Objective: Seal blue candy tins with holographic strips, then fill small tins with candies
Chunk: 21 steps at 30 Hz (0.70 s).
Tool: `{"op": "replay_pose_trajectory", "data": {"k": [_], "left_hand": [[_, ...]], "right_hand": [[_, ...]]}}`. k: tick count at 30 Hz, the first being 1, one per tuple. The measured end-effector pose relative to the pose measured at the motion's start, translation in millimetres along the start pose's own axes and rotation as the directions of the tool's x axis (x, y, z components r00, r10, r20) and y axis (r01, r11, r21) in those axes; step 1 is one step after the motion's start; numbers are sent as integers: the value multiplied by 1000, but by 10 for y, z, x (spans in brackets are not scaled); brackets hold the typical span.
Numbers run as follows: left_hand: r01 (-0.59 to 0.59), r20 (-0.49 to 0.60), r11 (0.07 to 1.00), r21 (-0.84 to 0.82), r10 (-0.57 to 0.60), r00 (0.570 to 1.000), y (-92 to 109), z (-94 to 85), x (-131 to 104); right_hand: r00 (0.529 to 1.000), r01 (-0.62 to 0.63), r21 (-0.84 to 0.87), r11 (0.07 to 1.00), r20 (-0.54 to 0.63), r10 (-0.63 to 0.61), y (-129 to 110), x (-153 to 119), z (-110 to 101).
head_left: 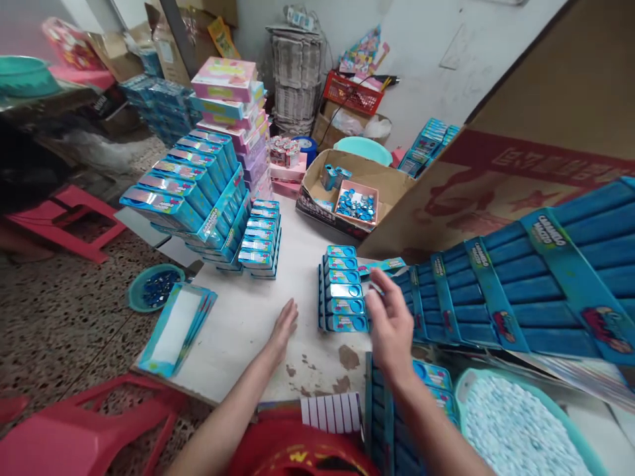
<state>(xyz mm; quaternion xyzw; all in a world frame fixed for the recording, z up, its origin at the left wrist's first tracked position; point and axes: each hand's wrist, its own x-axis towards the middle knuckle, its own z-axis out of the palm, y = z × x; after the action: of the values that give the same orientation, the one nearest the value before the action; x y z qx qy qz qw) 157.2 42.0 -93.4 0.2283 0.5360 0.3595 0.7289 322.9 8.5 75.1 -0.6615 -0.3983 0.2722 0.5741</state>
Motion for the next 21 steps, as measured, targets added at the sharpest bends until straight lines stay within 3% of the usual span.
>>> {"op": "replay_pose_trajectory", "data": {"k": [3, 6, 9, 13, 15, 17, 21], "left_hand": [[-15, 75, 986, 167, 3, 997, 143, 245, -43], [3, 75, 955, 296, -26, 997, 125, 316, -104], [75, 26, 910, 409, -93, 995, -114, 265, -233], [167, 13, 822, 545, -207, 978, -538, 200, -444], [181, 9, 812, 555, -223, 975, -667, 231, -513], [198, -16, 841, 504, -220, 975, -701, 300, -530], [120, -53, 923, 365, -108, 993, -590, 455, -431]], "right_hand": [[969, -231, -67, 971, -104, 223, 235, 122, -487], [969, -232, -114, 966, -110, 219, 378, -72, -876], [958, -239, -186, 953, -204, 201, 456, -404, -1311], [885, -376, -223, 899, -374, 277, 588, -799, -1813], [866, -416, -202, 887, -386, 318, 610, -931, -1886], [875, -408, -152, 900, -345, 338, 567, -982, -1809], [920, -342, 146, 928, -149, 362, 398, -707, -1357]]}}
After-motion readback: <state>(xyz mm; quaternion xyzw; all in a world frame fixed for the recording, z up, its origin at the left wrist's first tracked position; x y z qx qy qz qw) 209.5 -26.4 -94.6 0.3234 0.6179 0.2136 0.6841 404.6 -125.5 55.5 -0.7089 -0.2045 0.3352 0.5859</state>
